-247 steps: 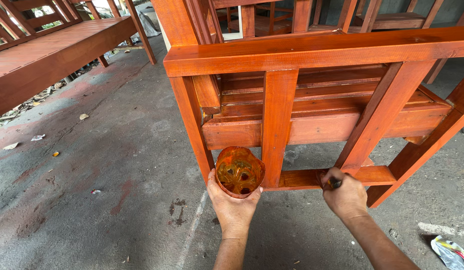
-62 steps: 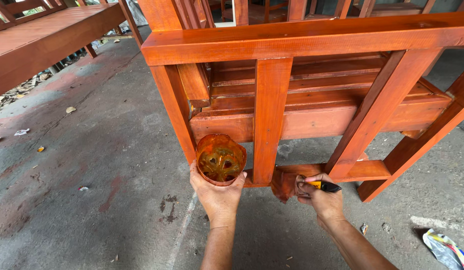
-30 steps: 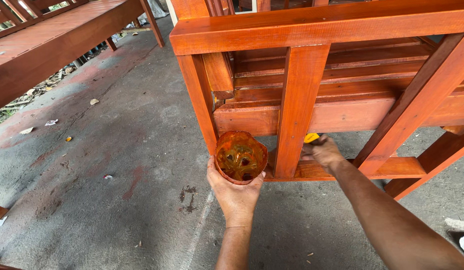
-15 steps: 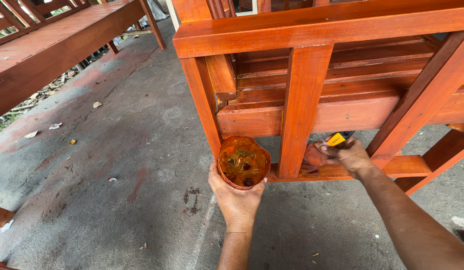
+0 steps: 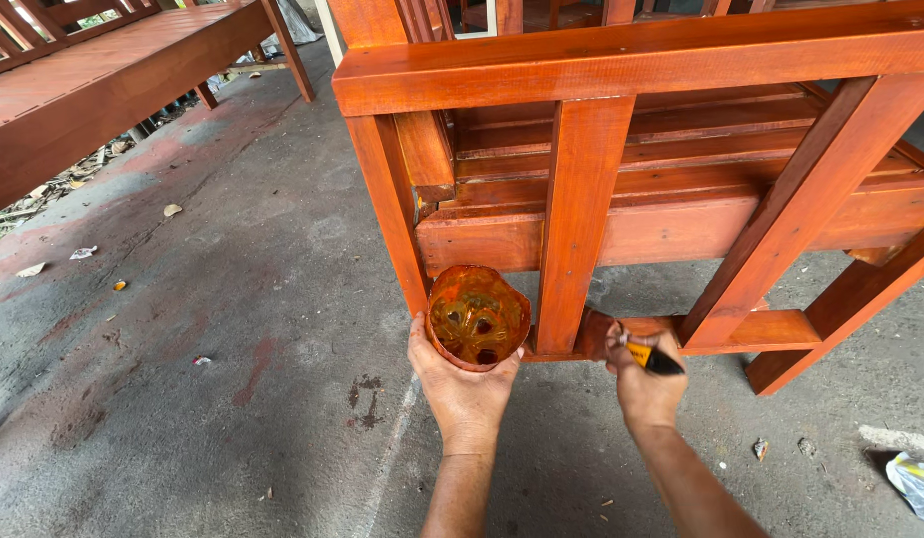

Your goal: The person applies reddish-brown wood stain to a wooden chair using a cloth and a small container. They wipe the seat, backrest, armrests, and legs, repeatedly dipping the cloth into the container to reload stain. The chair is already partially stained, and the person continues the process across multiple surfaces.

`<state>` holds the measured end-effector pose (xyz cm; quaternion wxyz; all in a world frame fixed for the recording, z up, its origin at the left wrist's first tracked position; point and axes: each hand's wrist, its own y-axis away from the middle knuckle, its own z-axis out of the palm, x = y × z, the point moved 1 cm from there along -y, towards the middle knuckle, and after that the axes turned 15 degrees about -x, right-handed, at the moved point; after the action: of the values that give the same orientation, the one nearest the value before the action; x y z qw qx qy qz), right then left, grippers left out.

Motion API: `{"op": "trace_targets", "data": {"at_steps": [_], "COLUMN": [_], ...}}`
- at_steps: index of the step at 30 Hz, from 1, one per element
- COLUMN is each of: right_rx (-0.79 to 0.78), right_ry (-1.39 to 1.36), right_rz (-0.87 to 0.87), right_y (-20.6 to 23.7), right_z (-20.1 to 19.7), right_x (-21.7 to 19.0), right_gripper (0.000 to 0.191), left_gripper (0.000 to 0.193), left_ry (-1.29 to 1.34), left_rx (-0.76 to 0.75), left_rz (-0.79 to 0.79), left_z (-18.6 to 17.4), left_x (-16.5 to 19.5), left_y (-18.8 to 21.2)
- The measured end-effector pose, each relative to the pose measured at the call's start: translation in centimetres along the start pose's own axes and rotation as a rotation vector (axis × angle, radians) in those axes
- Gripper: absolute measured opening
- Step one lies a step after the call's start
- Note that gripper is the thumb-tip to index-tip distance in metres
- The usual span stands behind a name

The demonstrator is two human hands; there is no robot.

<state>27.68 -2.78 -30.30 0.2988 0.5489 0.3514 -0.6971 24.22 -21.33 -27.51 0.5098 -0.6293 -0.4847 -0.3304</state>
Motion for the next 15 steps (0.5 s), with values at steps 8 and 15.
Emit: {"op": "trace_targets", "data": {"at_steps": [8, 15], "right_rx": [0.045, 0.107], "right_ry": [-0.015, -0.129], "right_rz": [0.072, 0.008], "right_y": [3.0, 1.0], "right_z": [-2.4, -3.5], "right_x": [1.5, -1.3], "right_gripper": [0.022, 0.017], "left_gripper": [0.120, 0.123], "left_ry": [0.029, 0.040], "left_rx": [-0.022, -0.008], "left_rz": [-0.028, -0.036], "left_z": [0.3, 0.4], "left_x": [0.8, 1.3], "left_y": [0.4, 0.1]}}
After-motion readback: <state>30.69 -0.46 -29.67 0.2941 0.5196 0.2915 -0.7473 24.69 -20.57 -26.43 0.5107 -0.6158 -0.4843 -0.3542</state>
